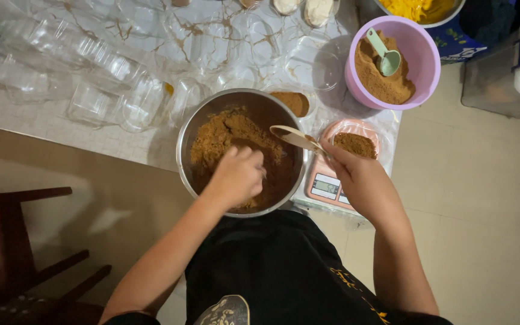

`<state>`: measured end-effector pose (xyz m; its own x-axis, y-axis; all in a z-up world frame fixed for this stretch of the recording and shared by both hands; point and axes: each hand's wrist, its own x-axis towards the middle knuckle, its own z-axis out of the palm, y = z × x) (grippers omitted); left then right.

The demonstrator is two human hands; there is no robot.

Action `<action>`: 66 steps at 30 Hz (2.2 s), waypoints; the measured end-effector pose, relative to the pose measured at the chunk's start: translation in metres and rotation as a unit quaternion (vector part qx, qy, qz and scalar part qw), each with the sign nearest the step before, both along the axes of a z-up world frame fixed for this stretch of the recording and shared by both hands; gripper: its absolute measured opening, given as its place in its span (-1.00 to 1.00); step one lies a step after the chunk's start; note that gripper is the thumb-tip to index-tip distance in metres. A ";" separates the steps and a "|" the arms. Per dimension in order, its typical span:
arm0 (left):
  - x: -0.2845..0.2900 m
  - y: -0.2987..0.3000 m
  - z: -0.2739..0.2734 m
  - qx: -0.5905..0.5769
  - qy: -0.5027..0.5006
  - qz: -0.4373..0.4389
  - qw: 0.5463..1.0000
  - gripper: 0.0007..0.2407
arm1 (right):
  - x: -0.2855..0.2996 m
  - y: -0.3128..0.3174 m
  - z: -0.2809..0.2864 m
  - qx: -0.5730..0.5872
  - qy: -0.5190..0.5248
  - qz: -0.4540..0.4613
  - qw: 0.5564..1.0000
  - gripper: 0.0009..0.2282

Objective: Prepare desserts by scooping and weighing ingredients into plastic containers.

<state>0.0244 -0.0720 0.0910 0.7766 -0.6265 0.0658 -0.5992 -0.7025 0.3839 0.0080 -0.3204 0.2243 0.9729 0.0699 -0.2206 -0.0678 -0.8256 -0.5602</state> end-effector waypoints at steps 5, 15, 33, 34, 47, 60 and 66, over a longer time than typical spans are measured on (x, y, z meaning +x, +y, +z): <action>0.018 0.024 0.016 -0.184 0.037 0.154 0.970 -0.92 | -0.003 -0.004 0.000 -0.001 0.055 -0.058 0.997 -0.65; 0.018 0.055 0.017 -0.318 0.150 0.330 0.876 -0.75 | -0.007 -0.009 -0.024 0.047 0.040 -0.011 0.998 -0.65; 0.039 -0.037 -0.021 -0.107 0.100 0.054 0.988 -0.86 | -0.009 -0.016 -0.025 0.083 0.077 -0.115 0.987 -0.64; 0.041 -0.042 -0.027 -0.052 0.047 0.027 0.997 -0.90 | -0.009 -0.019 -0.026 0.063 0.088 -0.129 0.986 -0.65; 0.050 -0.065 -0.045 0.023 -0.061 0.010 0.998 -0.95 | -0.006 -0.021 -0.039 0.106 0.029 -0.080 0.991 -0.65; 0.028 -0.011 0.004 -0.061 -0.079 0.066 0.993 -0.87 | -0.001 -0.019 -0.040 0.092 0.053 -0.055 0.993 -0.65; 0.011 0.047 0.022 -0.118 -0.069 0.195 0.971 -0.86 | 0.000 -0.015 -0.051 0.094 0.074 -0.037 0.992 -0.64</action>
<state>0.0352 -0.0250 0.1130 0.9257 -0.2403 0.2921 -0.3616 -0.7890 0.4967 0.0084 -0.3351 0.1737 0.9345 0.0530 -0.3520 -0.2180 -0.6966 -0.6835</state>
